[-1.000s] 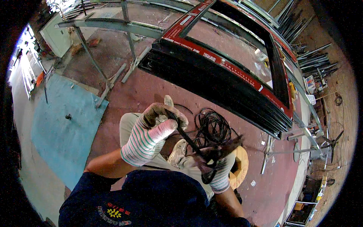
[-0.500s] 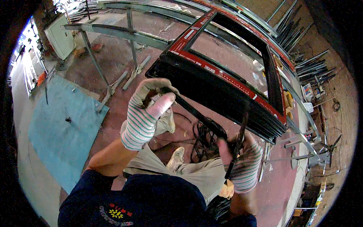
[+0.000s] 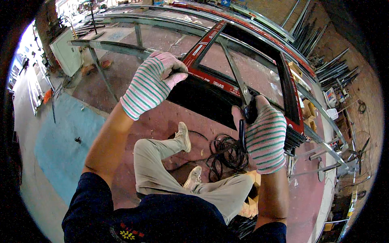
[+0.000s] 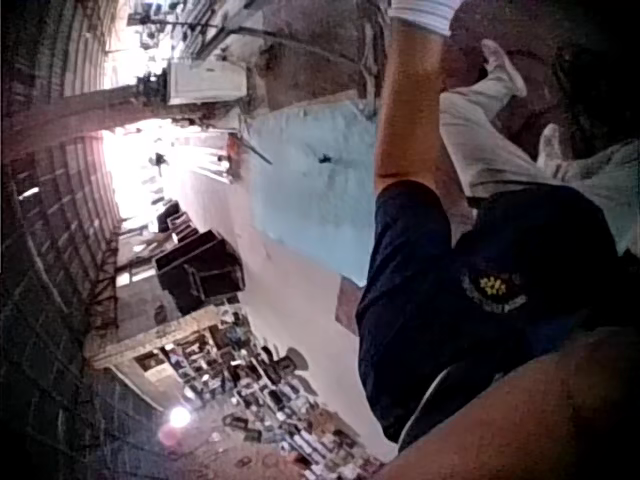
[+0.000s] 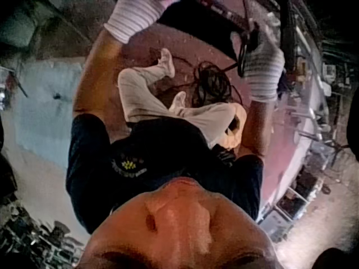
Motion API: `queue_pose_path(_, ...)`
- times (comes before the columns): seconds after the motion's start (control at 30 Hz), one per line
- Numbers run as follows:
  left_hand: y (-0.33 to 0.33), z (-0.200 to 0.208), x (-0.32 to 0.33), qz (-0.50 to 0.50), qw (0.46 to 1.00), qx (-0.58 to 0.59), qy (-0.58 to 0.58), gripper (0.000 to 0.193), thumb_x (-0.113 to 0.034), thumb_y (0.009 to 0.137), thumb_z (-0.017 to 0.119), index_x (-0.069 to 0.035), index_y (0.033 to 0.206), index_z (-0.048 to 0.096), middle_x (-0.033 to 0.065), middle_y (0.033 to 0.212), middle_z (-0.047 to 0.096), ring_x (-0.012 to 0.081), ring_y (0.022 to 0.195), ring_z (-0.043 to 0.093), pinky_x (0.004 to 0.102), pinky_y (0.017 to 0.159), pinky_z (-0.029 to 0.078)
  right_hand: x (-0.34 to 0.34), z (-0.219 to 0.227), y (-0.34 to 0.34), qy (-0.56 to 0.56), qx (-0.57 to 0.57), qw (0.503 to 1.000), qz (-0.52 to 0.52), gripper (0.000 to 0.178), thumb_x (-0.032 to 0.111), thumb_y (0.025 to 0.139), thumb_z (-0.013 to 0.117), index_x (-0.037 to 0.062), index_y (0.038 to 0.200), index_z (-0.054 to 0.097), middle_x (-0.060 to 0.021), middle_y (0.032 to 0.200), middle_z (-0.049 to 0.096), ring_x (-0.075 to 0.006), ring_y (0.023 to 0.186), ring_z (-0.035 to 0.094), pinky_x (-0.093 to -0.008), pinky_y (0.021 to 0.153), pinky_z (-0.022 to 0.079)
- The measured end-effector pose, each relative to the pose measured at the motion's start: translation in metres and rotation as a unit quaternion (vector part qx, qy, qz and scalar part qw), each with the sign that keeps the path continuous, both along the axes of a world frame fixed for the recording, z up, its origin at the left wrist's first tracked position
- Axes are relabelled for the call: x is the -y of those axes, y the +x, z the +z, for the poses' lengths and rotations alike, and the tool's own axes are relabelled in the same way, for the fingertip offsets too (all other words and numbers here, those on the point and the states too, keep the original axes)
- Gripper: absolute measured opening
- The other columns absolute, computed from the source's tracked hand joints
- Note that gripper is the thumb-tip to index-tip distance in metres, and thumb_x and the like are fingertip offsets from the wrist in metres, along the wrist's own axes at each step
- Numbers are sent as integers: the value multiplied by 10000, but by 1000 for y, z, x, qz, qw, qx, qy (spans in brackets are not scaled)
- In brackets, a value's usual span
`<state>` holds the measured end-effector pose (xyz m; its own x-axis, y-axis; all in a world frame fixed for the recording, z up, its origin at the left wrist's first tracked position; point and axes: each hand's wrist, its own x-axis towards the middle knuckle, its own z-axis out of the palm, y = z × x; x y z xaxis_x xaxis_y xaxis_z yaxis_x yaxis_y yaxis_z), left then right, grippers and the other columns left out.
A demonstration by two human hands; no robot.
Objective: The person installs a black rubber seal strip into the groove of a red-framed window. They use shears to cut the seal to length and press it into place along the frame edges.
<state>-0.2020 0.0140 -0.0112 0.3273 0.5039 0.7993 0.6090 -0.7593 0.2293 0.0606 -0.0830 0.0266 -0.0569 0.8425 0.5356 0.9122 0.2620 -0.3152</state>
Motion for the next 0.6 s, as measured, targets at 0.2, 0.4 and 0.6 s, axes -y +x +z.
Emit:
queue_pose_path(0.2, -5, 7, -9, -44, 996, -11, -82, 111, -59, 796, 751, -34, 843, 654, 78, 920, 593, 228, 943, 596, 341, 853, 486, -12, 10, 8, -12, 33, 999, 0, 290, 246, 812, 776, 14, 808, 600, -70, 626, 534, -128, 600, 443, -298, 584, 432)
queue_pose_path(0.4, -17, 17, -28, -180, 961, -30, -209, 108, -43, 795, 750, -46, 822, 645, 78, 1099, 596, 218, 1079, 585, 350, 943, 482, -26, 22, 17, -77, 72, 994, 12, 441, 414, 782, 767, 3, 820, 613, -199, 670, 610, -358, 628, 605, -396, 611, 495)
queue_pose_path(0.6, -18, 12, -45, -239, 950, -25, -200, 278, -81, 820, 726, -79, 1084, 640, 111, 1174, 608, 276, 1170, 557, 404, 1015, 438, -32, 27, 15, -100, 82, 991, 24, 425, 407, 779, 770, 14, 821, 615, -189, 662, 605, -351, 618, 600, -387, 607, 494)
